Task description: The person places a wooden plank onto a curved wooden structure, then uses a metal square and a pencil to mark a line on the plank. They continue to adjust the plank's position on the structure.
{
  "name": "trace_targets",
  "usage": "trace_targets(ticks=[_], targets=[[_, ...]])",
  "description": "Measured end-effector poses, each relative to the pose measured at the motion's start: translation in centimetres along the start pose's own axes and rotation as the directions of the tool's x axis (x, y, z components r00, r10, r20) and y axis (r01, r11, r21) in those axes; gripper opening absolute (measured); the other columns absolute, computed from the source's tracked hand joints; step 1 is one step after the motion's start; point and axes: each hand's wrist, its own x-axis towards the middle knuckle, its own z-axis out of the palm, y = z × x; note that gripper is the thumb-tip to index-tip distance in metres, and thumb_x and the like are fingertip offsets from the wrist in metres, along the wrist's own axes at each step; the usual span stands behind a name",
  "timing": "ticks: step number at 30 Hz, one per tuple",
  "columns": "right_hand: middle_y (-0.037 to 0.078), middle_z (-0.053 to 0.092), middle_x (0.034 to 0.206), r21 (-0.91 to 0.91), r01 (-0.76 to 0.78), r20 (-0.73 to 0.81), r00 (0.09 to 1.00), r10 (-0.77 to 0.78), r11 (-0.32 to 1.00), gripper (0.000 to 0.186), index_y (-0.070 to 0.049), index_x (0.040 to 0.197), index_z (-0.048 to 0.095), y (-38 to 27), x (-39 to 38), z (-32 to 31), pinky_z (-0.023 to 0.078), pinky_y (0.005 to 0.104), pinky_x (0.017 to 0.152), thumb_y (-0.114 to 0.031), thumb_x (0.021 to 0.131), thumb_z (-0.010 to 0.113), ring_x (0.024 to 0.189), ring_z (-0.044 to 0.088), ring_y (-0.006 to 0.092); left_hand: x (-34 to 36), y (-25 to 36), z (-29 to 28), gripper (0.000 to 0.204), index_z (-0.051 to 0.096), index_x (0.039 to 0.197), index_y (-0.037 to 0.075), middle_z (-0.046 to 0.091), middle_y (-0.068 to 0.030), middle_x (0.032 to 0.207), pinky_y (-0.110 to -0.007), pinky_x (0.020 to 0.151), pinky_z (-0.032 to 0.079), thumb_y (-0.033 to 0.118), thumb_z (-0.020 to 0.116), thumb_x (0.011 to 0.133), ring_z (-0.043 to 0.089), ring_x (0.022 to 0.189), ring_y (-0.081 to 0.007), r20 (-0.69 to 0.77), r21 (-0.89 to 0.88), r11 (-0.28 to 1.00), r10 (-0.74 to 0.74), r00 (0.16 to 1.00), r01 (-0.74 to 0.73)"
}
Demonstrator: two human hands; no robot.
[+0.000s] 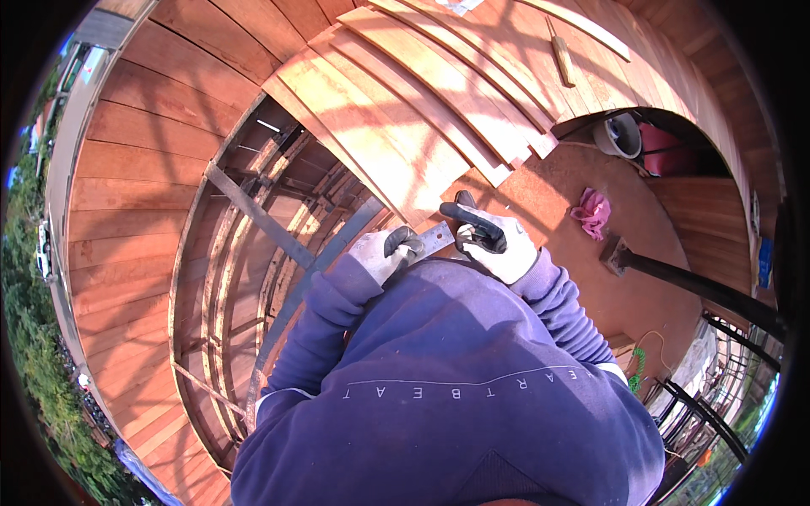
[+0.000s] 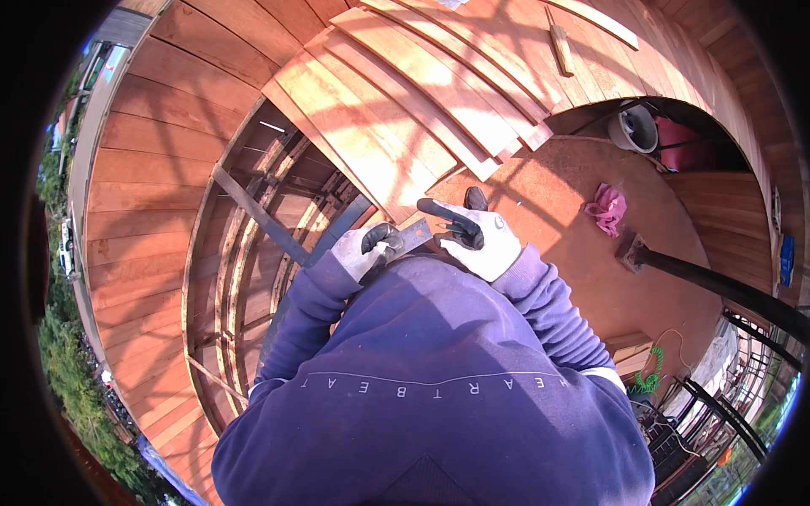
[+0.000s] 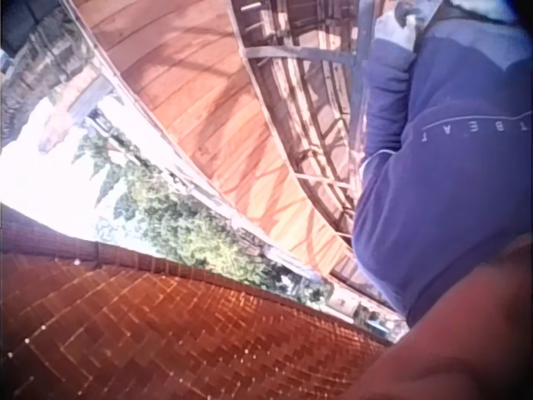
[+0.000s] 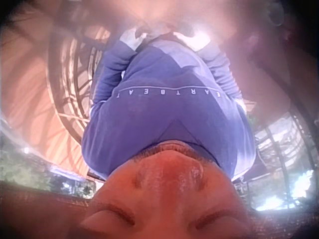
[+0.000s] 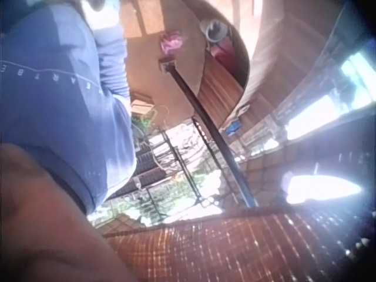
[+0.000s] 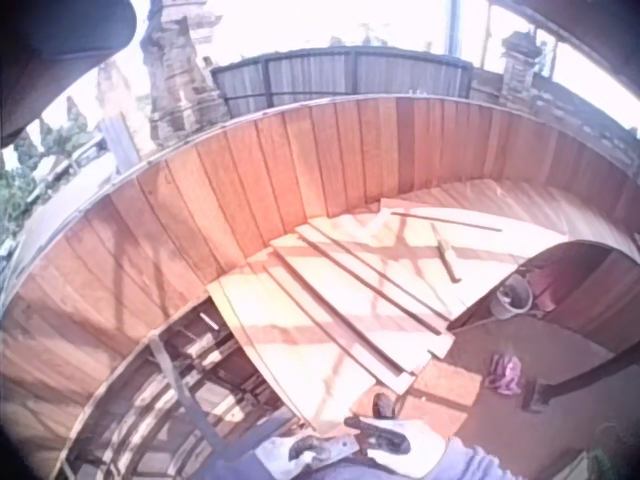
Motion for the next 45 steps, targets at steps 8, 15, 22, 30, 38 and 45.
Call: trace_targets(ticks=[8, 15, 22, 30, 38, 45], targets=[[0.014, 0.071, 0.096, -0.007, 0.16, 0.096, 0.983, -0.158, 0.987, 0.027, -0.005, 0.107, 0.071, 1.2, 1.7, 1.3, 0.053, 0.0396, 0.079, -0.025, 0.089, 0.066, 0.088, 0.069, 0.0306, -1.4, 0.3, -0.1, 0.027, 0.063, 0.112, 0.002, 0.061, -0.0157, 0.109, -0.04, 0.084, 0.049, 0.022, 0.051, 0.098, 0.06, 0.104, -0.031, 0.096, -0.138, 0.955, 0.278, 0.956, -0.264], [0.005, 0.071, 0.081, 0.3, -0.317, 0.141, 0.947, 0.287, 0.899, 0.024, -0.003, 0.098, 0.07, 3.5, 1.7, 3.1, 0.05, 0.0323, 0.074, -0.026, 0.092, 0.065, 0.077, 0.064, 0.0153, -2.6, 1.0, 1.7, 0.023, 0.063, 0.107, -0.001, 0.066, -0.022, 0.094, -0.043, 0.081, 0.05, 0.014, 0.056, 0.091, 0.064, 0.093, -0.0403, -0.229, 0.216, 0.969, -0.071, 0.971, 0.122], [0.008, 0.067, 0.091, 0.047, 0.064, -0.128, 0.99, -0.058, 0.997, 0.022, -0.001, 0.113, 0.065, 5.4, 1.7, 2.8, 0.047, 0.031, 0.076, -0.015, 0.098, 0.056, 0.078, 0.06, 0.0139, -0.9, -2.1, 1.5, 0.028, 0.064, 0.111, -0.003, 0.071, -0.0167, 0.092, -0.038, 0.08, 0.052, 0.017, 0.058, 0.092, 0.069, 0.087, -0.0286, -0.188, -0.007, 0.995, -0.102, 0.977, 0.103], [0.008, 0.067, 0.1, 0.648, -0.183, -0.094, 0.944, 0.317, 0.739, 0.043, -0.002, 0.144, 0.047, 2.6, -0.6, 0.3, 0.049, 0.022, 0.065, -0.009, 0.101, 0.048, 0.075, 0.062, 0.0096, 0.6, -1.4, 1.9, 0.023, 0.068, 0.106, 0.006, 0.072, -0.0137, 0.087, -0.039, 0.075, 0.053, 0.021, 0.058, 0.091, 0.07, 0.084, -0.0297, -0.163, -0.084, 0.986, -0.155, 0.974, 0.143], [0.02, 0.055, 0.138, 0.903, -0.075, 0.036, 0.994, 0.101, 0.423, 0.066, 0.001, 0.149, 0.036, 2.2, -0.8, -0.2, 0.051, 0.0362, 0.094, -0.028, 0.096, 0.061, 0.11, 0.064, 0.0259, 1.7, -0.9, 1.5, 0.021, 0.07, 0.097, 0.005, 0.069, -0.0066, 0.07, -0.032, 0.062, 0.051, 0.021, 0.058, 0.091, 0.067, 0.065, -0.0161, -0.077, -0.059, 0.971, -0.235, 0.969, 0.231], [0.021, 0.053, 0.14, 0.935, -0.046, 0.047, 0.999, 0.006, 0.352, 0.076, 0.002, 0.149, 0.034, 2.5, -0.6, -0.3, 0.045, 0.0395, 0.103, -0.031, 0.09, 0.068, 0.122, 0.057, 0.0296, 2.2, -0.2, 1.4, 0.024, 0.069, 0.094, 0.001, 0.069, -0.0073, 0.072, -0.032, 0.06, 0.05, 0.023, 0.059, 0.092, 0.065, 0.063, -0.0158, -0.059, -0.15, 0.932, -0.341, 0.938, 0.329]])
